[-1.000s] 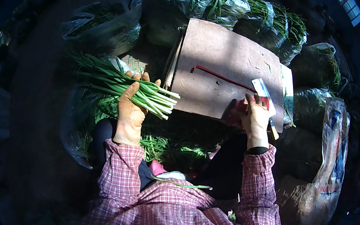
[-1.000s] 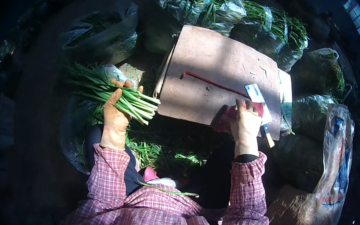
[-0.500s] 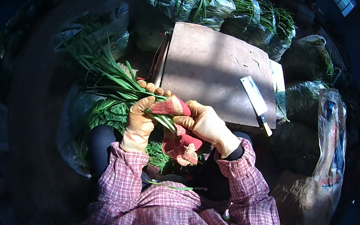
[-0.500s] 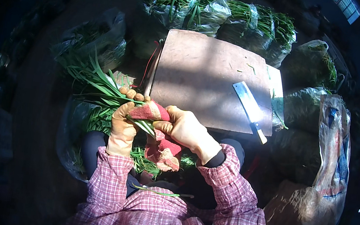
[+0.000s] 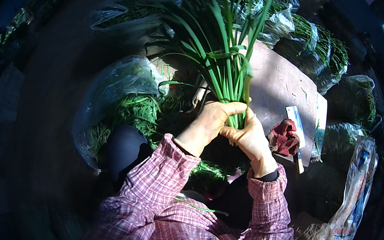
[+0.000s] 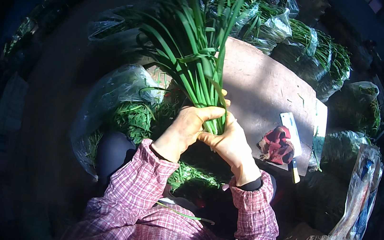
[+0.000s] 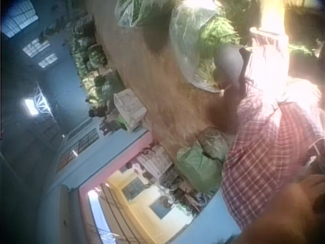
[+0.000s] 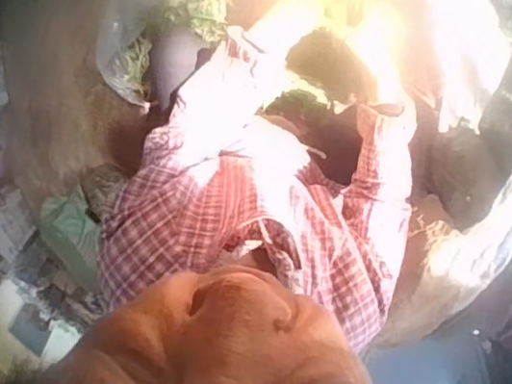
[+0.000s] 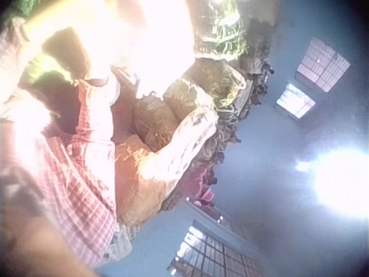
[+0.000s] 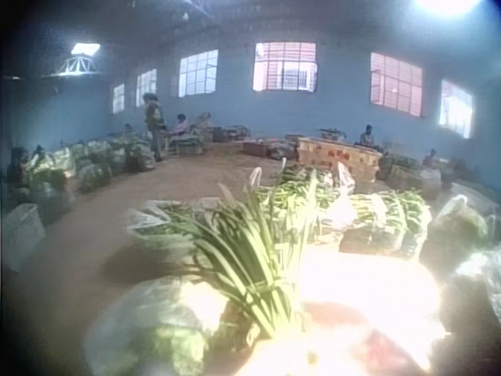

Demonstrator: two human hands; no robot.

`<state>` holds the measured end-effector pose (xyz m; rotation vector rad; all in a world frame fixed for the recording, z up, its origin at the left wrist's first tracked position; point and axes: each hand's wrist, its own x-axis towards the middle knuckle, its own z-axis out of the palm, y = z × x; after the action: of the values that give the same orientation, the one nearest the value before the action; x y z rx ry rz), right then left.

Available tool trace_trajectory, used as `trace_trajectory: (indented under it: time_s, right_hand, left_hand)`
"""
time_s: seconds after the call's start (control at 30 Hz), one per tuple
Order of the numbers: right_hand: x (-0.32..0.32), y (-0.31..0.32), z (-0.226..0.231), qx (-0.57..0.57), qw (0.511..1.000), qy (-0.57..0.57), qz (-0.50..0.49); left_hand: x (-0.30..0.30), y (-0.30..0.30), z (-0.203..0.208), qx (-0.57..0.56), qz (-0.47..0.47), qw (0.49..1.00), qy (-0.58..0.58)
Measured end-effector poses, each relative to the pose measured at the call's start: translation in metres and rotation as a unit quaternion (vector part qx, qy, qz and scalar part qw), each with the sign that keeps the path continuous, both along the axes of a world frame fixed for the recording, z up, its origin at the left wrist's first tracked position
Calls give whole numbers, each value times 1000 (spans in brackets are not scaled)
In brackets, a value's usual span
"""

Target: The person trims the roots and tops of green onions using a cleaver, ties them into bundles with red straps, and places the bundled vegetables into large plastic bags.

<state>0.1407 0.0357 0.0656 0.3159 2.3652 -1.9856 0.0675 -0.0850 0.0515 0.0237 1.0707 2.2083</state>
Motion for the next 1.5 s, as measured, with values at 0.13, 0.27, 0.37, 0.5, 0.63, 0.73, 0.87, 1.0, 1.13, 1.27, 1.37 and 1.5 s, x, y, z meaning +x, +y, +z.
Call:
trace_trajectory:
  time_s: [0.13, 0.27, 0.37, 0.5, 0.63, 0.73, 0.87, 1.0, 1.13, 1.27, 1.37, 1.5]
  right_hand:
    - [5, 46, -7, -116, 990, -30, -79]
    - [21, 106, -22, -6, 975, -74, -210]
    - [37, 121, -40, 92, 950, -175, -240]
    - [68, 123, -59, 175, 919, -266, -233]
    - [86, 125, -71, 228, 889, -316, -239]
    - [82, 123, -67, 147, 895, -329, -264]
    - [102, 141, -85, 160, 890, -332, -268]
    - [77, 125, -77, 117, 888, -336, -291]
    - [81, 125, -83, 229, 896, -281, -257]
    - [96, 123, -90, 246, 886, -262, -291]
    - [97, 137, -92, 197, 912, -250, -258]
    - [81, 110, -73, 180, 876, -321, -312]
  left_hand:
    - [-40, -21, 8, 32, -177, 950, 255]
    - [-156, -82, -74, -85, 140, 985, 62]
    - [-209, -102, -178, -314, 188, 931, 10]
    - [-231, -104, -342, -556, 126, 794, 213]
    - [-251, -101, -402, -725, -34, 650, 224]
    - [-273, -94, -411, -767, -129, 603, 176]
    - [-268, -114, -441, -792, -88, 542, 267]
    - [-276, -105, -414, -685, 48, 692, 221]
    - [-267, -122, -437, -707, -71, 626, 321]
    - [-275, -98, -455, -729, -224, 644, 66]
    - [-277, -138, -547, -739, -177, 650, 28]
    - [-262, -81, -413, -737, -208, 621, 166]
